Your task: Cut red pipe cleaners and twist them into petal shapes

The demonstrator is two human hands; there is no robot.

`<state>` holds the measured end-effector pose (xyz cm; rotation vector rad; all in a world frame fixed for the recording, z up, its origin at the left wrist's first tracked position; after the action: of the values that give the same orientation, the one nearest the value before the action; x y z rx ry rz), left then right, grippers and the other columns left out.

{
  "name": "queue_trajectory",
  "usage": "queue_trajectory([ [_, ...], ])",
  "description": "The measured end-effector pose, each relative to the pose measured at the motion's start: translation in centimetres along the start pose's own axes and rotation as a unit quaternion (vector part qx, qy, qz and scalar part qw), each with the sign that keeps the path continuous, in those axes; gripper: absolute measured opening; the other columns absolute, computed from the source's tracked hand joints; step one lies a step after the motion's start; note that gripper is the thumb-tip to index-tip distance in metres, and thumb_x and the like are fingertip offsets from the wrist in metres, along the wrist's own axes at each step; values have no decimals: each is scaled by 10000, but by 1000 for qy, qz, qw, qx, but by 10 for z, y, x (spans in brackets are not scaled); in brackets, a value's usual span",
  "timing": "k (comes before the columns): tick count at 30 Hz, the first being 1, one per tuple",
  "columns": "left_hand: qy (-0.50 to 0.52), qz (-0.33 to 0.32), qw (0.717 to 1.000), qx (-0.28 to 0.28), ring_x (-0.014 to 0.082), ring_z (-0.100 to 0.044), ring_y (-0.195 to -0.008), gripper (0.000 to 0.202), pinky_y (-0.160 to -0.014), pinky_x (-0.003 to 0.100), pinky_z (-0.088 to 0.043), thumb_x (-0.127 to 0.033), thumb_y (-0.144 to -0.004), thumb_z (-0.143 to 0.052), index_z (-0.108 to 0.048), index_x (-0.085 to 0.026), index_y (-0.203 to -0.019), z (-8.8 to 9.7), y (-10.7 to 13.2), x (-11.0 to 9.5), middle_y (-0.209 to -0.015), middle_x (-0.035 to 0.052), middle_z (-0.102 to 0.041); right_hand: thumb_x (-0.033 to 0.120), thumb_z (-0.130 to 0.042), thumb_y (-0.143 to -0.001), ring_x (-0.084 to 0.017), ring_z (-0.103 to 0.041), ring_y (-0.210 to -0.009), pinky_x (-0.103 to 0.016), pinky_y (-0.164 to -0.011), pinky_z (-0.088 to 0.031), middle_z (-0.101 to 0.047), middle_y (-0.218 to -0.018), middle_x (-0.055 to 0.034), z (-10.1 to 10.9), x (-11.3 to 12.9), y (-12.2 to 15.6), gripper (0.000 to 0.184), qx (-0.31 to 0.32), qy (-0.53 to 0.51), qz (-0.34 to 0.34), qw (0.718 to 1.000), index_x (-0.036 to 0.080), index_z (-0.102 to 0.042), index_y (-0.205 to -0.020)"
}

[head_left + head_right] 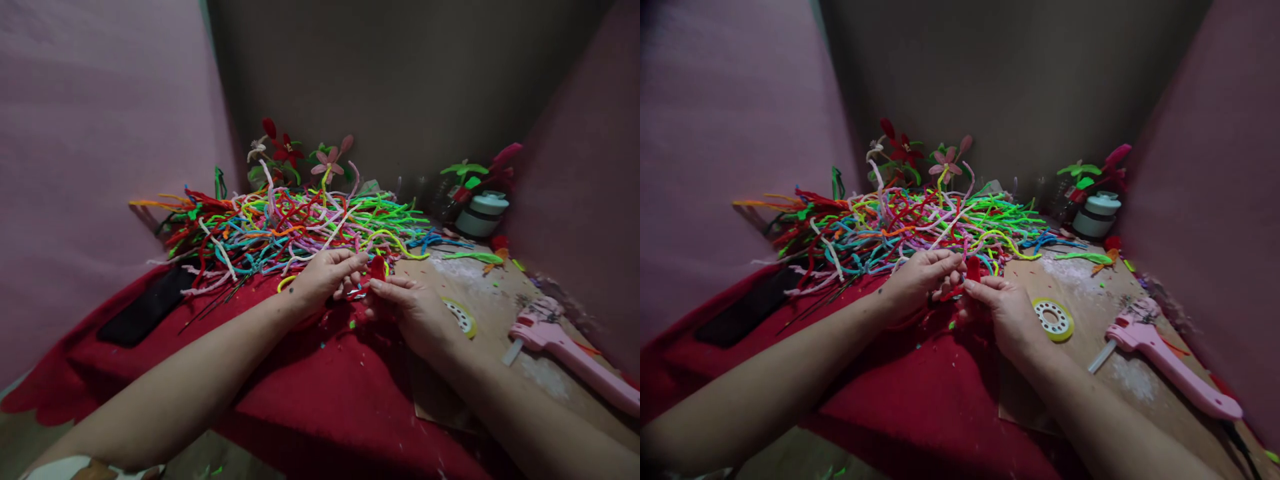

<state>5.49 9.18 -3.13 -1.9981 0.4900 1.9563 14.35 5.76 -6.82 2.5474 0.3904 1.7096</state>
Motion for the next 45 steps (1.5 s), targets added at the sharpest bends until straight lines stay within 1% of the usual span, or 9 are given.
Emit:
queue_trajectory([
  [7,-216,-33,973,74,72,-394,-489,209,-481,204,-291,-345,-753,-582,-596,-137,-735,-15,5,-6,-594,-10,-519,386,-739,-614,-55,-313,-419,-217,-422,-223,-423,-458,62,13,10,1,300,-57,50,59,995,155,-553,-564],
  [13,-523,-241,815,61,127,-463,-598,176,-559,236,-274,-251,-816,-470,-584,-185,-699,-33,18,-32,-657,30,-572,425,-706,-631,-62,-287,-424,-236,-422,-191,-401,-456,55,19,19,11,325,-119,187,91,971,159,-544,-538],
  [16,-543,-258,796,67,120,-453,-582,170,-545,232,-255,-224,-824,-457,-582,-195,-712,-33,21,-35,-656,22,-567,400,-705,-636,-58,-288,-416,-232,-414,-196,-406,-457,54,18,25,11,295,-110,156,93,977,159,-558,-554],
  [19,-510,-256,821,-17,97,-388,-528,166,-535,225,-251,-204,-788,-501,-553,-184,-632,-14,17,-48,-575,-10,-497,331,-733,-607,-55,-301,-399,-227,-397,-209,-413,-444,54,28,40,8,269,-136,95,112,980,167,-537,-525],
  [22,-350,-178,915,-89,79,-365,-490,197,-502,209,-268,-261,-784,-527,-531,-168,-610,10,8,-42,-533,-30,-450,268,-758,-562,-60,-346,-405,-220,-393,-251,-451,-461,50,40,54,5,236,-166,10,149,975,177,-542,-535],
  [25,-94,-36,995,-3,58,-385,-435,192,-439,192,-285,-355,-786,-550,-563,-163,-784,-8,1,-3,-604,-30,-511,261,-756,-568,-78,-427,-445,-228,-440,-348,-512,-512,37,32,51,1,205,-122,-56,141,981,180,-568,-581],
  [32,146,50,981,114,32,-414,-431,215,-398,158,-254,-327,-723,-650,-562,-131,-732,-53,8,23,-606,-11,-539,310,-732,-626,-108,-492,-385,-248,-405,-415,-555,-478,31,-1,23,4,209,-34,-78,72,994,179,-573,-660],
  [37,119,101,978,136,15,-258,-353,201,-357,162,-135,-280,-685,-677,-537,-135,-706,-52,11,33,-464,-67,-433,272,-752,-588,-107,-520,-372,-231,-392,-435,-587,-505,20,2,20,5,242,-49,-55,81,994,167,-538,-633],
  [45,60,78,986,135,24,-257,-338,209,-336,163,-175,-324,-728,-612,-508,-148,-684,-59,13,28,-437,-77,-419,278,-766,-558,-105,-502,-393,-235,-394,-415,-584,-517,17,17,20,-2,249,-84,-85,95,988,153,-572,-649],
])
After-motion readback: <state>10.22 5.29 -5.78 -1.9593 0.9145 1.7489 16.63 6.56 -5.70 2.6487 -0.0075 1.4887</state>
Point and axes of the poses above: each hand's wrist, its own y-axis away from the middle knuckle, its own z-axis out of the back of the hand, x = y × z, the point moved 10 cm from there along -y, towards the middle knuckle
